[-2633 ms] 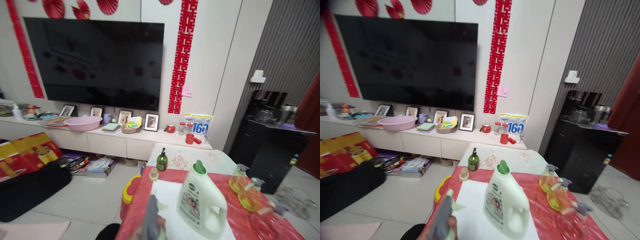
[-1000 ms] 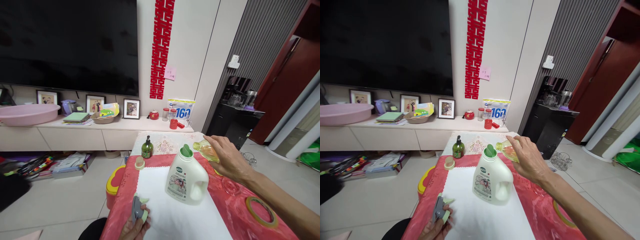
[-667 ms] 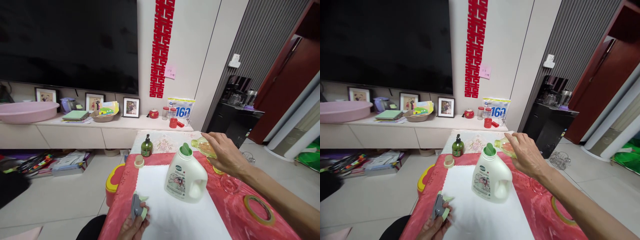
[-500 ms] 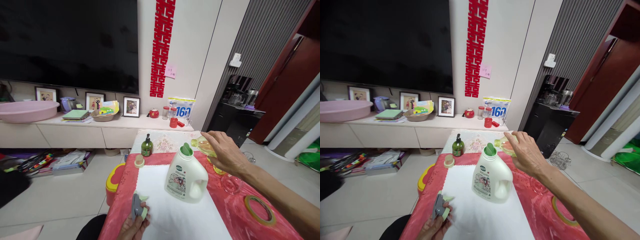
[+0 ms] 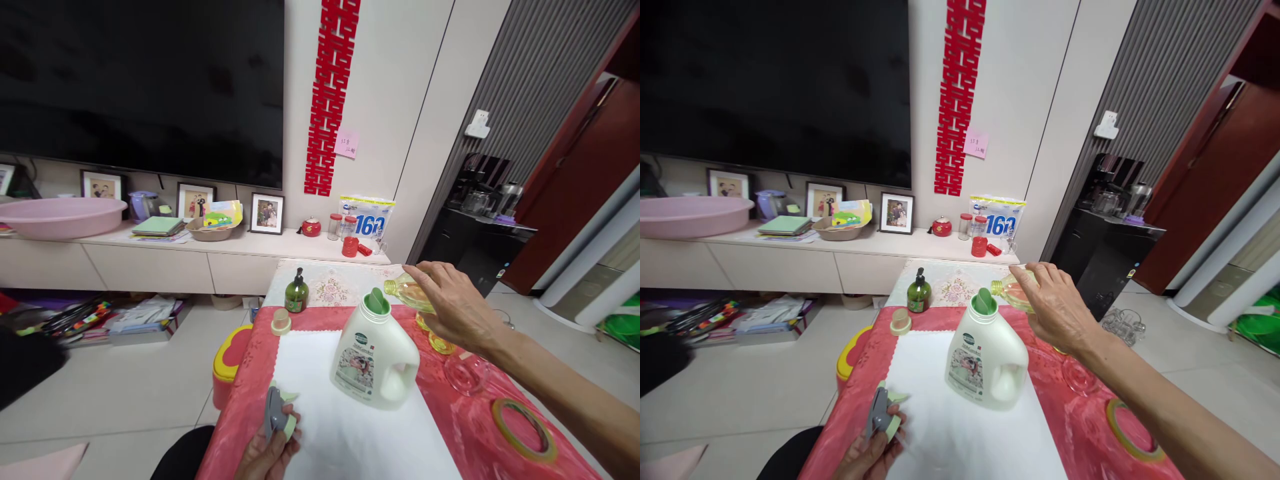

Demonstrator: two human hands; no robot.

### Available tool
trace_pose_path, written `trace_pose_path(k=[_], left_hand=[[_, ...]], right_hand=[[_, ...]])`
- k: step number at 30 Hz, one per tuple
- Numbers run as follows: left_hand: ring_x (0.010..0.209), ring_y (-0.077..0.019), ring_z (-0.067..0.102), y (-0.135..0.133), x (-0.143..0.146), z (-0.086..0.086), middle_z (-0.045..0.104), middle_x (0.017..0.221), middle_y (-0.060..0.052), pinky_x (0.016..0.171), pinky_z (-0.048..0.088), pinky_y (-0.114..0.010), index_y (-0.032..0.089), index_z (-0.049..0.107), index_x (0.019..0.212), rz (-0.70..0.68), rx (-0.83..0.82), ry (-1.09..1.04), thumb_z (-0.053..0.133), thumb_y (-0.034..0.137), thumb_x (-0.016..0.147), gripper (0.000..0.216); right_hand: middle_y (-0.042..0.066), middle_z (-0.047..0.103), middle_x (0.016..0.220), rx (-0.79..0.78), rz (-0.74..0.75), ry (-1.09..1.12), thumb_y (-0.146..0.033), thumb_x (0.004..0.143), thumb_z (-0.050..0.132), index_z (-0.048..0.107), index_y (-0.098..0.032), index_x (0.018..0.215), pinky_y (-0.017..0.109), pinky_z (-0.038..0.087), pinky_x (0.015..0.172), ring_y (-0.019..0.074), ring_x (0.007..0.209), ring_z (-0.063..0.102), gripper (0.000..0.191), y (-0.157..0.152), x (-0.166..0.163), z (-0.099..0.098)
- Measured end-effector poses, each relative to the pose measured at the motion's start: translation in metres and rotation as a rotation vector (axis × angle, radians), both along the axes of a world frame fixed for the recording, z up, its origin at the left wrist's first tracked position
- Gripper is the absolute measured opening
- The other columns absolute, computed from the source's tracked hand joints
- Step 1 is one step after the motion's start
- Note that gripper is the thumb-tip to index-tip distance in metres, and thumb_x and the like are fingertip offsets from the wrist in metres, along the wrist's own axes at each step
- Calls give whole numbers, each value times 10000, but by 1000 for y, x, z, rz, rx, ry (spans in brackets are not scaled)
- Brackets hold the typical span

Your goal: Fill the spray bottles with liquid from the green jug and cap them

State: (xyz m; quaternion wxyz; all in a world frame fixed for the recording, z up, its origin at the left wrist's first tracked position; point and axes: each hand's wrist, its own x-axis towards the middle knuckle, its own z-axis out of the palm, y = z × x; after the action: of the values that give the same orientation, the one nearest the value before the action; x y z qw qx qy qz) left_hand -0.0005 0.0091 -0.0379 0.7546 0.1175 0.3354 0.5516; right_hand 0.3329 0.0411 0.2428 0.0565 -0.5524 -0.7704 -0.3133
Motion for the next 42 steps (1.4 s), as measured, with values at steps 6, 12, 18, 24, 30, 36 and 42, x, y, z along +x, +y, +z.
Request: trace_pose_path(k=[6, 12, 18, 24, 30, 36, 42], left_hand=[[856, -230, 738, 2, -4, 0, 790, 956, -67, 781, 607, -316, 220, 774, 974, -51, 12, 6, 976, 243, 561, 461], [822, -242, 737, 4, -5, -10, 792, 946, -79, 767, 605, -330, 207, 786, 942, -62, -19, -11, 995, 251, 513, 480], [901, -242, 731, 4, -6, -6, 783, 1024, -53, 780, 609, -331, 253, 779, 1003, -32, -10, -10, 976, 217, 554, 492], [906, -242, 722, 3, -4, -3, 778, 1005, -59, 765, 615, -327, 240, 768, 998, -11, -8, 7, 991, 253, 518, 529], [899, -248, 727, 2, -3, 4, 780, 993, -71, 782, 616, -334, 221, 779, 973, -45, -16, -6, 989, 249, 521, 499], [909, -243, 723, 2, -3, 4, 780, 1008, -63, 772, 610, -328, 251, 780, 1004, -36, -4, -26, 986, 226, 540, 509], [921, -234, 714, 3, -5, -1, 776, 1014, -69, 777, 600, -312, 236, 784, 998, -50, 22, 9, 975, 249, 575, 464]], right_hand=[[162, 527, 1324, 20, -5, -53, -123, 717, 556, 458, -162, 1440, 417, 454, 884, 306, 1164, 482, 730, 1, 0, 2], [159, 525, 1333, 33, -22, -93, -106, 708, 554, 458, -166, 1443, 414, 449, 910, 303, 1174, 487, 744, 2, -1, 3], [160, 537, 1327, 71, -2, -131, -81, 707, 539, 476, -165, 1429, 408, 439, 928, 302, 1183, 494, 729, 3, -3, 5], [154, 548, 1305, 90, 7, -161, -74, 666, 558, 487, -161, 1417, 403, 436, 914, 304, 1178, 503, 760, 3, -5, 9], [146, 563, 1293, 117, 15, -216, -66, 653, 570, 514, -167, 1393, 391, 430, 896, 299, 1168, 512, 748, 4, -6, 14], [151, 563, 1305, 122, 4, -239, -74, 646, 580, 525, -169, 1390, 385, 422, 898, 296, 1175, 509, 752, 4, -6, 15], [143, 556, 1321, 116, -16, -246, -81, 663, 596, 529, -186, 1397, 395, 413, 924, 298, 1191, 499, 744, 5, -3, 16]])
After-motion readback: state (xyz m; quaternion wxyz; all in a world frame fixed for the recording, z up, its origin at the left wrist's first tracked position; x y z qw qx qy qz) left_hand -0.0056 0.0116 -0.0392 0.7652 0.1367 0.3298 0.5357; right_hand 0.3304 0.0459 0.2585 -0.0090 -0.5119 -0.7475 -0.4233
